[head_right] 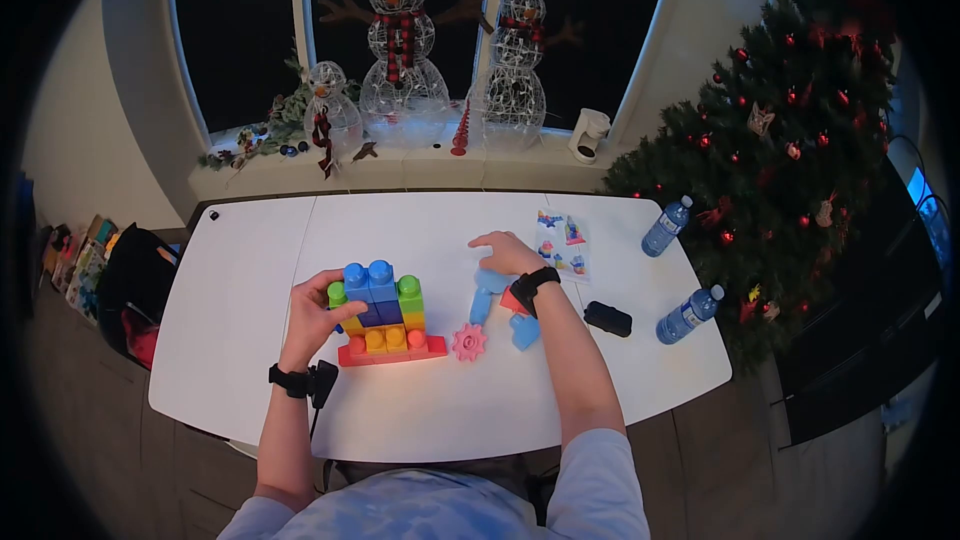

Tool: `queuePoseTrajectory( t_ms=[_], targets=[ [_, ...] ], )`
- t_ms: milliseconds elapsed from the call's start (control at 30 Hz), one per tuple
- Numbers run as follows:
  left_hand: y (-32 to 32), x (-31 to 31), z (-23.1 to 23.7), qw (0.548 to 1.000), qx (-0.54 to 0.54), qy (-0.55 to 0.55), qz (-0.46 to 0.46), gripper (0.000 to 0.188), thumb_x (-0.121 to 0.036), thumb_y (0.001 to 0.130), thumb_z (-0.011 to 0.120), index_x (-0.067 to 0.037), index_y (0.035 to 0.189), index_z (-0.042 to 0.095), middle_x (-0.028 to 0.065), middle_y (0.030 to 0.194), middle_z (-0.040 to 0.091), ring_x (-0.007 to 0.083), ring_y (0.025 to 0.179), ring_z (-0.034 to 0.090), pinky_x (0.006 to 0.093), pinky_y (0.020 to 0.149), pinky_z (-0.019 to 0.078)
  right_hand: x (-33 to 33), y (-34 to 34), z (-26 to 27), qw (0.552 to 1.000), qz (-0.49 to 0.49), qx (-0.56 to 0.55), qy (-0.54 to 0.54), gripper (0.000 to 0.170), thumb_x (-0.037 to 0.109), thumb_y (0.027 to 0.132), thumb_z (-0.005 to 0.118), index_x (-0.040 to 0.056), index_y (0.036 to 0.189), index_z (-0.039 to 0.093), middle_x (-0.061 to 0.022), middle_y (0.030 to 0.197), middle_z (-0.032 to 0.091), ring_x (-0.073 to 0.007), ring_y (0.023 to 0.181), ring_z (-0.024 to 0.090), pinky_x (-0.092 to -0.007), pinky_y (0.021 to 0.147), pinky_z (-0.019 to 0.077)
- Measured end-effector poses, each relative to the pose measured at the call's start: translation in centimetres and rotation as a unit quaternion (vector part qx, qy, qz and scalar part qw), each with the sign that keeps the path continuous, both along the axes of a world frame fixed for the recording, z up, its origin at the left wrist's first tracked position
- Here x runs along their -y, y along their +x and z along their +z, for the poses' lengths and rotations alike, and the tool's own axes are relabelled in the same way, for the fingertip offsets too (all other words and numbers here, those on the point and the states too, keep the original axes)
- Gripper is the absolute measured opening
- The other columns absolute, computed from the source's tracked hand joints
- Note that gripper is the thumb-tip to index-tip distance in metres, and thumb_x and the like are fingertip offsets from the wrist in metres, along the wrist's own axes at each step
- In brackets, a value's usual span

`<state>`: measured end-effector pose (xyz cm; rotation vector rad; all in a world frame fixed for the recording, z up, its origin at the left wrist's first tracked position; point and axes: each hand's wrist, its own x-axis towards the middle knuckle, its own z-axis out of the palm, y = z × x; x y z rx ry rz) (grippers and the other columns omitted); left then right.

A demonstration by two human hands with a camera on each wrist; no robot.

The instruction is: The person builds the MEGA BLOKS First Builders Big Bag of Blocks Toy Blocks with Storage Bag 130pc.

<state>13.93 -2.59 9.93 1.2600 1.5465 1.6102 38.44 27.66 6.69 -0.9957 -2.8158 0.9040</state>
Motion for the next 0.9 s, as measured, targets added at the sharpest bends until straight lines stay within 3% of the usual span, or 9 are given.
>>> queuePoseTrajectory(
  t_ms=[67,133,200,300,433,567,700,833,900],
  targets=[
    [0.0,0.0,-0.1,1.0,0.007,0.003,-0.002,0.046,-0.001,0.079,0.087,0.003,0.121,0.068,0.0067,0.104,0.074,0.0134,0.095,0.069,0.0305,0.088,0.0585,2.4,1.5,1.4,0.977,-0.067,-0.125,0.161,0.047,0.015,0.08,0.076,0.0117,0.127,0.071,-0.0147,0.127,0.069,-0.0362,0.124,0.06,-0.0432,0.107,0.0488],
    [-0.1,0.0,-0.3,1.0,0.0,0.015,-0.005,0.046,-0.001,0.08,0.087,0.003,0.121,0.068,0.0064,0.105,0.074,0.0132,0.094,0.069,0.0303,0.088,0.0582,3.8,3.8,3.0,0.976,-0.076,-0.118,0.165,0.041,0.023,0.082,0.077,0.0106,0.121,0.072,-0.0138,0.126,0.069,-0.0368,0.118,0.063,-0.0445,0.104,0.0494],
    [-0.1,-0.1,-0.4,1.0,0.002,0.017,-0.006,0.046,-0.001,0.08,0.086,0.003,0.122,0.068,0.0062,0.105,0.074,0.0132,0.094,0.069,0.0301,0.088,0.0581,7.8,6.2,5.9,0.975,-0.15,0.109,0.119,0.045,0.032,0.081,0.08,0.0119,0.12,0.071,-0.013,0.124,0.069,-0.0358,0.115,0.065,-0.0466,0.1,0.0511],
    [-0.1,-0.1,-0.2,1.0,0.003,0.016,-0.008,0.046,-0.001,0.08,0.086,0.003,0.122,0.068,0.006,0.105,0.074,0.013,0.094,0.069,0.0295,0.087,0.0578,9.9,9.7,2.4,0.97,-0.145,0.144,0.134,0.053,0.038,0.077,0.083,0.0117,0.12,0.068,-0.0126,0.12,0.069,-0.0348,0.114,0.065,-0.0466,0.095,0.053],
    [-0.2,-0.2,-0.5,1.0,0.012,0.013,-0.009,0.045,-0.001,0.08,0.086,0.003,0.121,0.068,0.0059,0.104,0.073,0.0126,0.094,0.068,0.0282,0.086,0.0573,11.3,11.2,-3.4,0.979,-0.119,0.043,0.159,0.063,0.033,0.072,0.087,0.0052,0.123,0.064,-0.0148,0.116,0.067,-0.0363,0.111,0.065,-0.0453,0.093,0.054],
    [-0.2,-0.1,-0.3,1.0,0.011,0.02,-0.016,0.043,-0.002,0.08,0.086,0.002,0.119,0.068,0.0056,0.103,0.073,0.0125,0.094,0.068,0.0283,0.086,0.057,11.6,10.9,-4.1,0.986,-0.107,0.049,0.12,0.066,0.025,0.065,0.087,0.0027,0.122,0.062,-0.0202,0.117,0.058,-0.038,0.11,0.063,-0.0447,0.094,0.0543],
    [-0.3,-0.4,-0.2,0.998,0.025,0.051,-0.034,0.044,-0.004,0.08,0.088,0.0,0.119,0.068,0.0041,0.106,0.071,0.0119,0.097,0.066,0.028,0.09,0.0557,11.7,9.7,-2.4,0.985,-0.078,0.065,0.139,0.06,0.026,0.066,0.087,0.0034,0.115,0.061,-0.0183,0.109,0.066,-0.0367,0.106,0.065,-0.0435,0.093,0.0534],
    [0.5,-0.6,1.6,0.994,-0.086,0.067,-0.019,0.052,-0.004,0.077,0.089,0.0,0.123,0.065,0.0064,0.109,0.072,0.0137,0.099,0.068,0.0295,0.091,0.0558,13.9,5.0,7.4,0.961,-0.155,-0.207,0.096,0.06,0.032,0.07,0.088,0.0048,0.11,0.052,-0.0151,0.081,0.067,-0.0354,0.075,0.067,-0.0407,0.073,0.0537],
    [0.9,-1.0,2.6,0.996,-0.072,0.046,-0.018,0.053,-0.006,0.074,0.091,-0.001,0.121,0.067,0.0052,0.107,0.072,0.0139,0.097,0.068,0.0299,0.093,0.0548,15.7,2.0,11.6,0.947,-0.128,-0.278,0.099,0.061,0.037,0.073,0.088,0.0044,0.109,0.051,-0.0156,0.083,0.065,-0.0333,0.077,0.068,-0.0387,0.071,0.0532]
  ],
)
